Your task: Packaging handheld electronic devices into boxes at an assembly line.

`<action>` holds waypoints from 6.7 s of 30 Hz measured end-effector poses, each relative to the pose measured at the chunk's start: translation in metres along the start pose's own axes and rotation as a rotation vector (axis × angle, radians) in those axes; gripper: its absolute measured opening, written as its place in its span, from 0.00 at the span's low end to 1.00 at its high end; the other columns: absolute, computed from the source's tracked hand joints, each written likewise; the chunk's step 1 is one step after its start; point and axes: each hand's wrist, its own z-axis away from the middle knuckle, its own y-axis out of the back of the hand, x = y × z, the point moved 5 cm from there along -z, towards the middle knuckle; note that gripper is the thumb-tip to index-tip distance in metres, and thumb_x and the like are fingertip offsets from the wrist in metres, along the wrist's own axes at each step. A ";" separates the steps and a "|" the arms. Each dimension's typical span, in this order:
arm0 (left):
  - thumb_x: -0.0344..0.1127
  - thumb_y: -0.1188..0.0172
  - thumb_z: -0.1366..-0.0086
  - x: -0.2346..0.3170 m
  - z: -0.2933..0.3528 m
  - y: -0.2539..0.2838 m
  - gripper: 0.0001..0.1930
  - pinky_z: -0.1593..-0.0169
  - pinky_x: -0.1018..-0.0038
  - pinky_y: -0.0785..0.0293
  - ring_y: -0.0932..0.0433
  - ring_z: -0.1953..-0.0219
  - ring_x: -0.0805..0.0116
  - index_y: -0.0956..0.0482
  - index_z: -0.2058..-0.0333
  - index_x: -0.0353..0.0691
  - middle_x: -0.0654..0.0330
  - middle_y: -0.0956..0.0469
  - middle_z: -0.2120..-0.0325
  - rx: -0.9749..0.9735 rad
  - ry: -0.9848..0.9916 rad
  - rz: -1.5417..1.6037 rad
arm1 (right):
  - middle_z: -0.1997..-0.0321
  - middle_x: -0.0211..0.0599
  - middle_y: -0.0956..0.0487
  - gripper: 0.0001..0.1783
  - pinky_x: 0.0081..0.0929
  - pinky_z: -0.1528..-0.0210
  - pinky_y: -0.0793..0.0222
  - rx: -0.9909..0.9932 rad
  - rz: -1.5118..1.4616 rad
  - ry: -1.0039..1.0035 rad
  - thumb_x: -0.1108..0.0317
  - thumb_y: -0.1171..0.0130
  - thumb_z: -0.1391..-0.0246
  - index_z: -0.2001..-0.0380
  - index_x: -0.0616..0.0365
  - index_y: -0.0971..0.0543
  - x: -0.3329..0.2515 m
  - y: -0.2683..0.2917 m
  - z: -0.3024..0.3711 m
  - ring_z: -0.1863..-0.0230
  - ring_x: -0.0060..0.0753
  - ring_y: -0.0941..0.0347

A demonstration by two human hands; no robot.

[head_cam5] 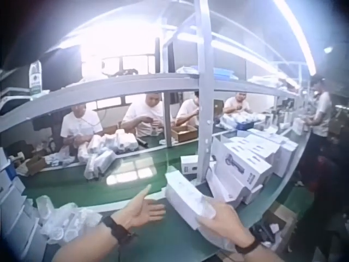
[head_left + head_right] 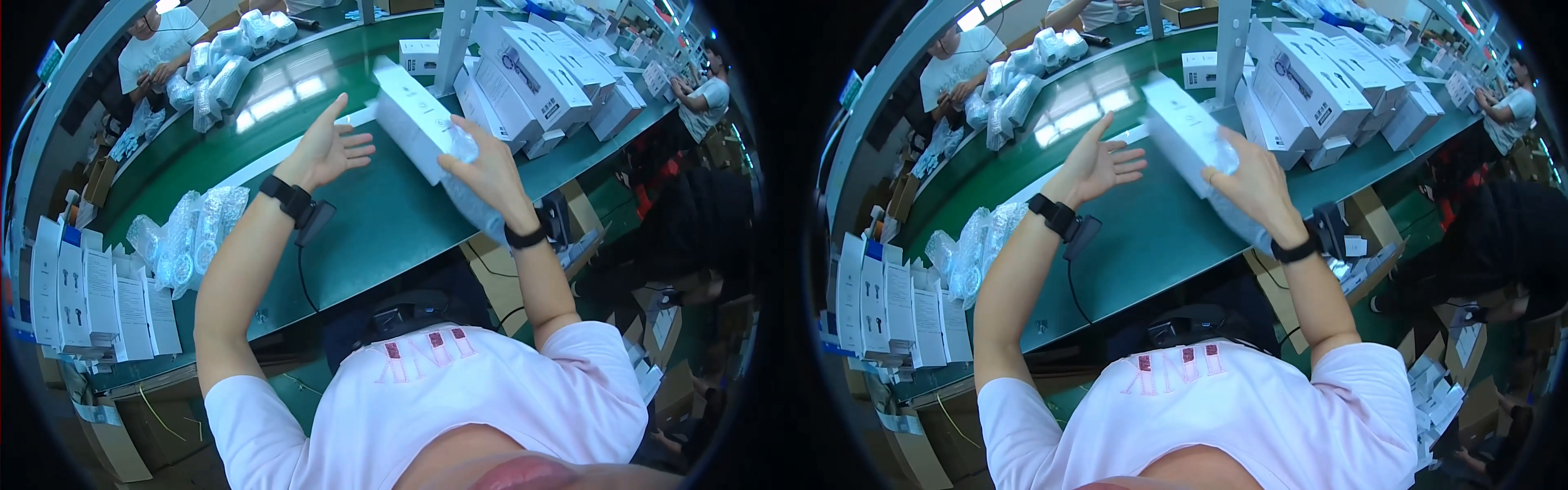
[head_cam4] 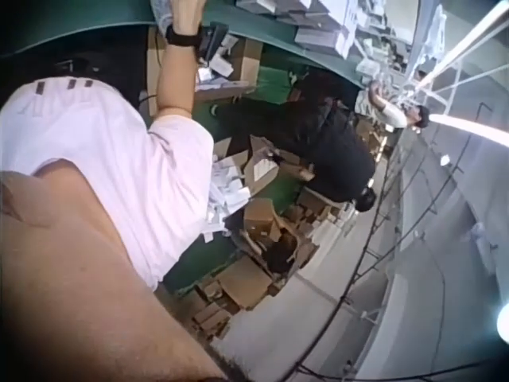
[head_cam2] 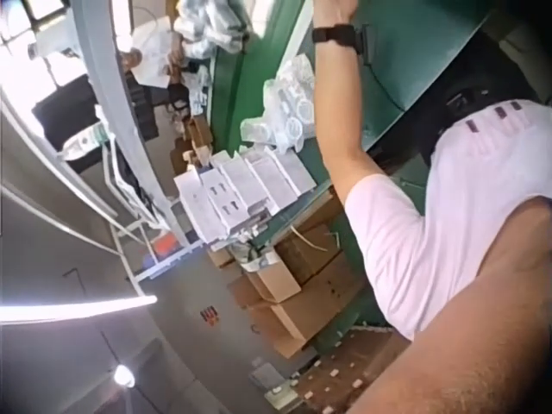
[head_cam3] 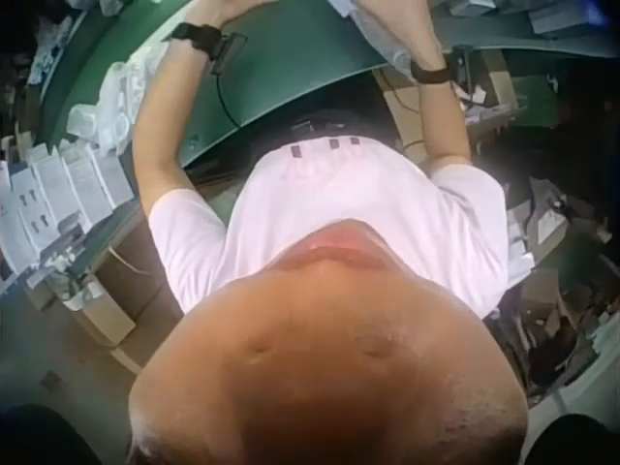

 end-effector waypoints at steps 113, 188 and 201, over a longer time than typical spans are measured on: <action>0.38 0.27 0.48 -0.052 0.218 0.047 0.38 0.38 0.63 0.36 0.31 0.40 0.53 0.33 0.40 0.39 0.50 0.35 0.40 0.297 -1.120 -0.745 | 0.39 0.46 0.30 0.48 0.34 0.39 0.34 -0.857 -0.493 0.306 0.45 0.31 0.53 0.34 0.52 0.38 -0.143 -0.060 -0.032 0.41 0.39 0.30; 0.47 0.27 0.58 0.126 -0.071 0.190 0.43 0.43 0.53 0.34 0.29 0.48 0.43 0.31 0.41 0.46 0.44 0.26 0.54 0.437 -0.563 -1.918 | 0.39 0.52 0.34 0.45 0.37 0.40 0.37 0.726 0.059 -0.025 0.60 0.26 0.57 0.40 0.68 0.38 0.319 0.199 -0.034 0.41 0.45 0.33; 0.44 0.26 0.59 0.120 -0.040 0.159 0.48 0.36 0.58 0.41 0.37 0.40 0.47 0.38 0.36 0.55 0.50 0.32 0.44 0.402 -0.427 -1.802 | 0.42 0.55 0.31 0.40 0.35 0.43 0.32 1.010 -0.010 -0.255 0.63 0.27 0.52 0.44 0.74 0.38 0.345 0.207 0.022 0.47 0.44 0.30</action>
